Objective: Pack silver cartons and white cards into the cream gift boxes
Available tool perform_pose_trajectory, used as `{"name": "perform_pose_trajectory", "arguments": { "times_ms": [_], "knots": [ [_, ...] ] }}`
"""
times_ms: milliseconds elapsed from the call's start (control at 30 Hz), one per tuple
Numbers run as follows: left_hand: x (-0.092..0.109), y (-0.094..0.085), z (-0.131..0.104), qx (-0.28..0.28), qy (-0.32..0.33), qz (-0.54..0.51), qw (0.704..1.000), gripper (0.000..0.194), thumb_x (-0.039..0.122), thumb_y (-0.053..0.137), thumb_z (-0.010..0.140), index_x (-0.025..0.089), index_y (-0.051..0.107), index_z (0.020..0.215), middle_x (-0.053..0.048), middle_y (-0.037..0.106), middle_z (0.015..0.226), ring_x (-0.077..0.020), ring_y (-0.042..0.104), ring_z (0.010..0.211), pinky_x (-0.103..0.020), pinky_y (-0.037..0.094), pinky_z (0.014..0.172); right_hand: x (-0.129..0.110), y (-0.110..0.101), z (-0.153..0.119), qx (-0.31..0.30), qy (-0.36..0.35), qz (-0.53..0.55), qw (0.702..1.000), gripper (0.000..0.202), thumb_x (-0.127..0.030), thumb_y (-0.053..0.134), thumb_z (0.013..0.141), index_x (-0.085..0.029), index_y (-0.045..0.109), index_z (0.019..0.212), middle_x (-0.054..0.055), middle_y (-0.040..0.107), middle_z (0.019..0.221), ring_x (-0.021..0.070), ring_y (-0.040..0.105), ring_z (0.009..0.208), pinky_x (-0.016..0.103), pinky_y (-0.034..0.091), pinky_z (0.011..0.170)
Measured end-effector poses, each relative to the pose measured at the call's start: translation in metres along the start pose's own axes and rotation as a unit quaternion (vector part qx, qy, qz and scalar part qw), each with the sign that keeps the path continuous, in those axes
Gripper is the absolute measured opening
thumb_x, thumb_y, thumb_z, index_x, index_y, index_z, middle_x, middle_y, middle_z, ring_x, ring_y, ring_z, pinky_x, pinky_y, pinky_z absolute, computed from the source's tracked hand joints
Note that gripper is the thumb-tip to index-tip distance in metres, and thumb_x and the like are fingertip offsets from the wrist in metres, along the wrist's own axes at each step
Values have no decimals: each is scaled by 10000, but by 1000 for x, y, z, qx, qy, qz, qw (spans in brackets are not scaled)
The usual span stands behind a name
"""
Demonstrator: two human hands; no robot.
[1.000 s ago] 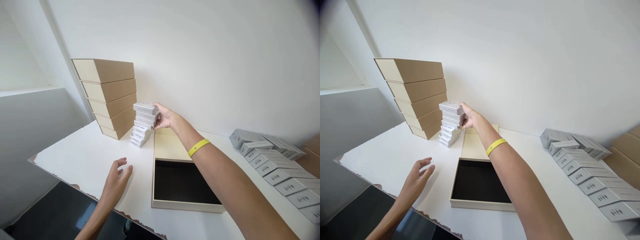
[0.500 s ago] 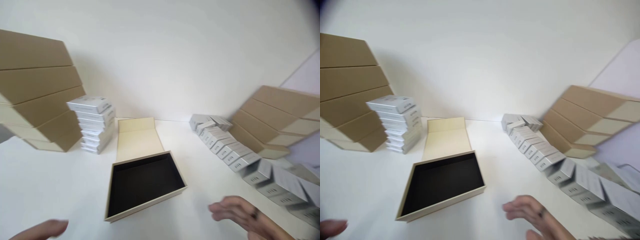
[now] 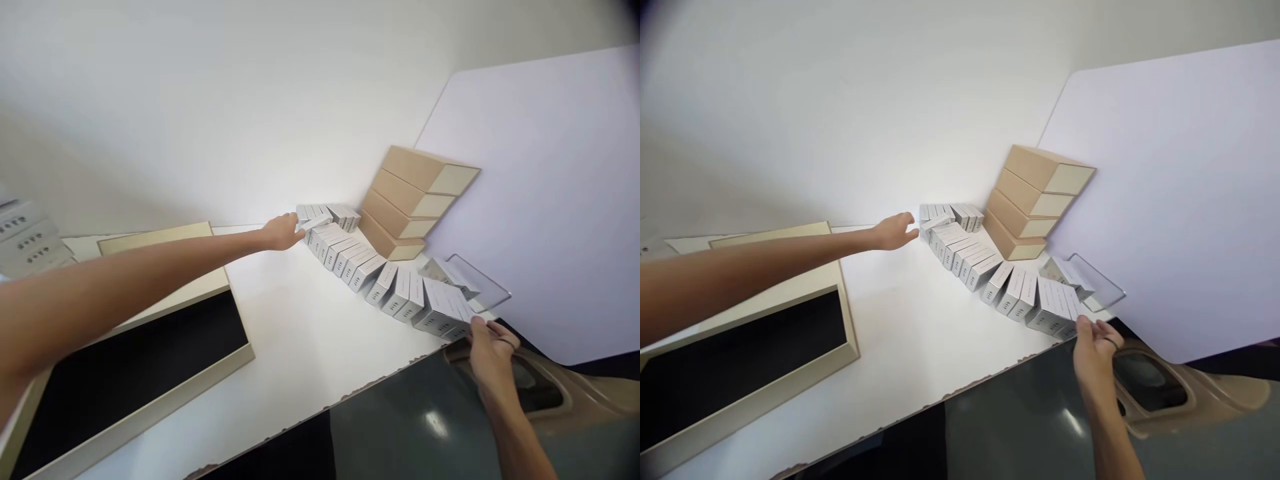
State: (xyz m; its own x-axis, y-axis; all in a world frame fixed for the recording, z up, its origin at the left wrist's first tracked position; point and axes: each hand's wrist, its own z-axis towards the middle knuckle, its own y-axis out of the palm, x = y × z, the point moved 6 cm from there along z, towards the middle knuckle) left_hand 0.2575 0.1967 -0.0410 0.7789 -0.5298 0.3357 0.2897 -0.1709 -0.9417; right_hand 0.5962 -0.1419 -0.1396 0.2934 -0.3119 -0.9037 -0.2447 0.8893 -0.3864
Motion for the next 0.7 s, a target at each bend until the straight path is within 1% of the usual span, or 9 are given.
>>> {"name": "perform_pose_trajectory", "arguments": {
  "times_ms": [33, 100, 167, 267, 400, 500, 633, 700],
  "knots": [
    [4, 12, 19, 8, -17, -16, 1000, 437, 441, 527, 969, 160, 522, 1304, -127, 569, 1323, -265, 584, 1165, -469, 497, 972, 5, 3, 1, -8, 2, -3, 1000, 703, -671, 545, 803, -198, 303, 1264, 189, 493, 1319, 325, 530, 1227, 502, 389, 1095],
    [11, 33, 46, 16, -53, -49, 997, 421, 427, 560, 967, 164, 536, 1295, -116, 579, 1294, -253, 602, 1124, -481, 518, 948, 16, 6, -3, -17, 8, -14, 1000, 711, -679, 517, 819, -179, 318, 1283, 193, 499, 1329, 322, 528, 1230, 491, 381, 1097],
    [16, 48, 62, 15, -79, -75, 994, 396, 402, 583, 961, 168, 552, 1279, -108, 590, 1273, -245, 615, 1096, -470, 534, 929, 22, 6, -8, -21, 15, -27, 999, 717, -688, 463, 848, -165, 325, 1319, 189, 502, 1339, 319, 516, 1242, 483, 365, 1100],
    [20, 60, 75, 17, -103, -108, 989, 386, 377, 589, 961, 180, 547, 1290, -108, 581, 1289, -244, 613, 1102, -460, 541, 924, 21, 4, -13, -26, 19, -57, 998, 724, -705, 418, 867, -176, 359, 1357, 158, 540, 1313, 324, 510, 1227, 481, 353, 1084],
    [22, 65, 82, 15, -93, -146, 985, 378, 384, 577, 966, 199, 549, 1295, -107, 564, 1322, -246, 602, 1124, -460, 533, 942, 14, 5, -10, -52, 17, -94, 994, 750, -739, 346, 878, -180, 424, 1371, 171, 579, 1276, 349, 540, 1163, 480, 396, 1003],
    [21, 67, 80, 1, -82, -160, 984, 398, 411, 571, 965, 189, 551, 1294, -108, 564, 1324, -258, 591, 1143, -483, 515, 965, 9, 5, -7, -71, 13, -120, 990, 758, -749, 341, 874, -177, 481, 1351, 177, 609, 1232, 364, 558, 1124, 477, 413, 960],
    [14, 69, 70, -38, -88, -169, 981, 487, 478, 558, 958, 191, 504, 1348, -116, 570, 1310, -266, 597, 1133, -501, 505, 968, 0, 7, -2, -98, 7, -145, 984, 759, -751, 366, 863, -171, 537, 1320, 170, 654, 1144, 371, 593, 1041, 486, 437, 904],
    [9, 72, 66, -68, -87, -179, 978, 543, 526, 548, 949, 195, 482, 1374, -127, 561, 1334, -269, 592, 1152, -506, 498, 979, -4, 8, -1, -111, -4, -150, 982, 744, -744, 371, 868, -185, 544, 1328, 160, 652, 1176, 368, 590, 1066, 488, 431, 923]
  ]
}}
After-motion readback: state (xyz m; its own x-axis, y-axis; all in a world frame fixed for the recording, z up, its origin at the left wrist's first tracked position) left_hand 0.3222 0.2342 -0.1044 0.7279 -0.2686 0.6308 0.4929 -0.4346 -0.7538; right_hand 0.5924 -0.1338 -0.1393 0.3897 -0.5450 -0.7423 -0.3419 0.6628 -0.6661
